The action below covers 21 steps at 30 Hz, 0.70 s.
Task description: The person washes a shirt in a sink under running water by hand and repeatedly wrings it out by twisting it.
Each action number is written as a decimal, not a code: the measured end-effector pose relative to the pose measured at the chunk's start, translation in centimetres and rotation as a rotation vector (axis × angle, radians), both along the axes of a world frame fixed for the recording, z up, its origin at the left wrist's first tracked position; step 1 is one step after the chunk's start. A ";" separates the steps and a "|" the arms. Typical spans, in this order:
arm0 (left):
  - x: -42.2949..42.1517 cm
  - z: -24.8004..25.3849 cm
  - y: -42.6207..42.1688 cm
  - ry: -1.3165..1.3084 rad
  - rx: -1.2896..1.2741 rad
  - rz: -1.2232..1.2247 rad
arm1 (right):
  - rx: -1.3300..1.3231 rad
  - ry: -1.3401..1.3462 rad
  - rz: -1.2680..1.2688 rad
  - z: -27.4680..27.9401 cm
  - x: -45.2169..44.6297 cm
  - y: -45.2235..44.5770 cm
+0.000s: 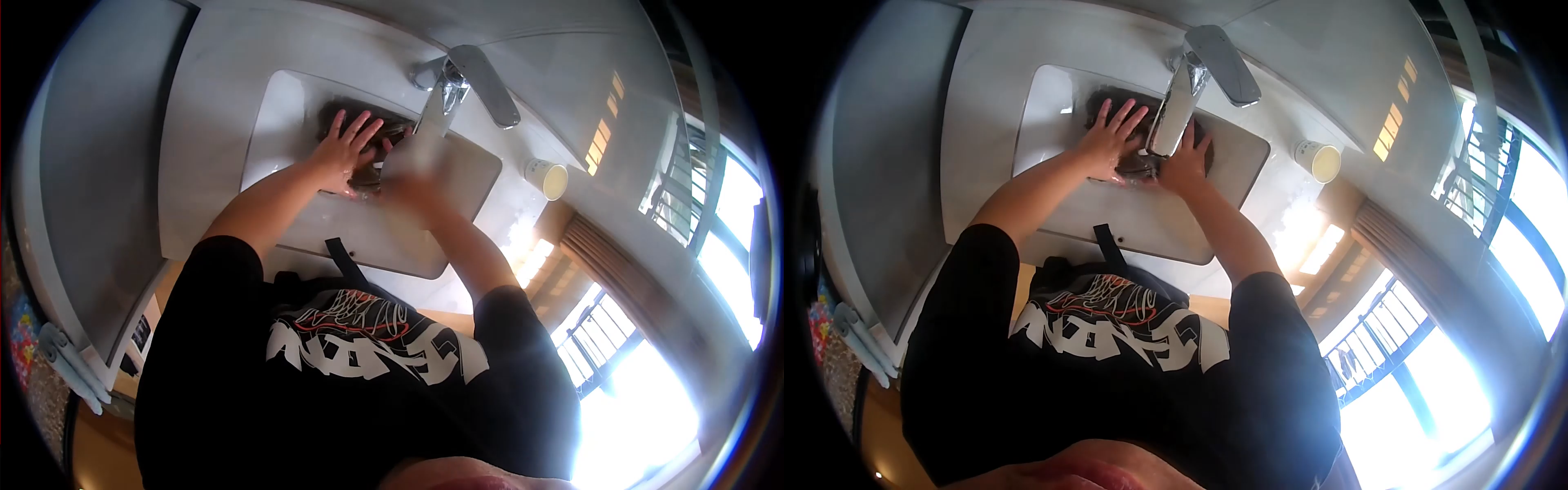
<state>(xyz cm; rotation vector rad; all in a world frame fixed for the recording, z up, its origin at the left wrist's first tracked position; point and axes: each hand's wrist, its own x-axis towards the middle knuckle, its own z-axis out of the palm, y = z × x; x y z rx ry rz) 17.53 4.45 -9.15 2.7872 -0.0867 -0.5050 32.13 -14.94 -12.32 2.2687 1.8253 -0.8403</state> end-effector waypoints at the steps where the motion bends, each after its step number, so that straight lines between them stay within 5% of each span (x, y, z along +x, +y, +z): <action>1: 0.3 -0.7 0.3 0.031 0.013 -0.041 | -0.036 -0.030 0.041 -0.7 0.2 0.3; 6: 0.7 -4.0 0.8 0.081 0.008 -0.063 | -0.127 -0.208 0.127 -2.9 1.3 2.9; 10: 3.5 -2.6 1.4 0.125 -0.080 0.089 | -0.252 -0.126 0.030 2.0 2.5 6.1; 12: 4.1 -2.7 1.0 0.098 -0.169 0.185 | -0.140 -0.160 -0.028 2.6 1.9 5.3; 16: 0.9 -2.6 -0.7 -0.458 0.045 0.202 | 0.369 -0.421 -0.191 1.2 -0.9 1.8; 21: -4.1 -1.2 -2.7 -0.350 -0.146 0.138 | 0.178 -0.047 -0.192 1.9 -1.8 -1.9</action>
